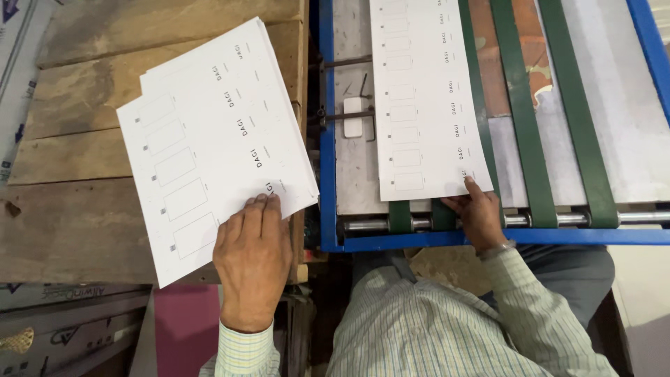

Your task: The person picks printed sheets one at a time from a stack on a wooden table and places them onto the green belt conveyor of a printing machine, aligning each sheet by hand as it feeds through. The person continues the same pick-and-place cycle throughout the clip.

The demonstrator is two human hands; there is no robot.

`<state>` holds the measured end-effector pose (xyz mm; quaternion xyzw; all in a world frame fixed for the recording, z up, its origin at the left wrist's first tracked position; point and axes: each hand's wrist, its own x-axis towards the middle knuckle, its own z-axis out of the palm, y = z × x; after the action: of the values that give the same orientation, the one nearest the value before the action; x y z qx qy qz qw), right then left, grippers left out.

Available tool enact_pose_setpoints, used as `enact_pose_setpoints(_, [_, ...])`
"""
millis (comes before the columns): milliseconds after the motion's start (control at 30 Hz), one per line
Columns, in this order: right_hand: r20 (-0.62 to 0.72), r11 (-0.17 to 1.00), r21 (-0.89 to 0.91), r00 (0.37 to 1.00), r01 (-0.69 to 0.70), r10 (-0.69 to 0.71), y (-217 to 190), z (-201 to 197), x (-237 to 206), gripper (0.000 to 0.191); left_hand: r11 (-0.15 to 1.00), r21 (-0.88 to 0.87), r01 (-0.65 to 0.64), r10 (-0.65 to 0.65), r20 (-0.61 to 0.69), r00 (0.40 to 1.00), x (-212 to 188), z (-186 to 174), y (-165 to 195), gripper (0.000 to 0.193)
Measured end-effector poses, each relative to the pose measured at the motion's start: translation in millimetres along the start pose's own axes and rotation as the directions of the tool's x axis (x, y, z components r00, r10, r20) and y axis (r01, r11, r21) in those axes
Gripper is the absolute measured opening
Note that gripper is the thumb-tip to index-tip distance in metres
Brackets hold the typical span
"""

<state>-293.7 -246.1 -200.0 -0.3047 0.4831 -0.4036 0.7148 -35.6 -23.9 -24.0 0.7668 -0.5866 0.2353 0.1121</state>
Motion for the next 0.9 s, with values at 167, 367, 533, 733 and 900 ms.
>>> enact_pose_setpoints(167, [0.090, 0.994, -0.039, 0.990, -0.102, 0.105, 9, -17, -28, 0.039, 0.990, -0.133, 0.042, -0.035, 0.058, 0.998, 4, -5, -15, 0.022])
enact_pose_setpoints(367, [0.559, 0.989, -0.107, 0.816, -0.103, 0.146, -4, 19, -79, 0.049, 0.967, -0.253, 0.035, -0.046, -0.037, 0.998, 17, -29, -11, 0.026])
enact_pose_setpoints(533, [0.694, 0.947, 0.130, 0.709, -0.292, 0.123, -2, 59, -106, 0.050, 0.896, -0.380, -0.231, 0.288, 0.098, 0.953, 10, -17, 86, 0.040])
enact_pose_setpoints(733, [0.104, 0.999, 0.029, 0.994, 0.041, -0.043, 5, 22, -39, 0.029, 0.943, -0.312, -0.113, 0.164, 0.143, 0.976, 14, -14, 39, 0.052])
enact_pose_setpoints(900, [-0.230, 0.978, 0.043, 0.955, 0.205, -0.189, 4, -25, -8, 0.025, 0.996, -0.075, -0.047, 0.054, 0.089, 0.995, 20, -2, -16, 0.045])
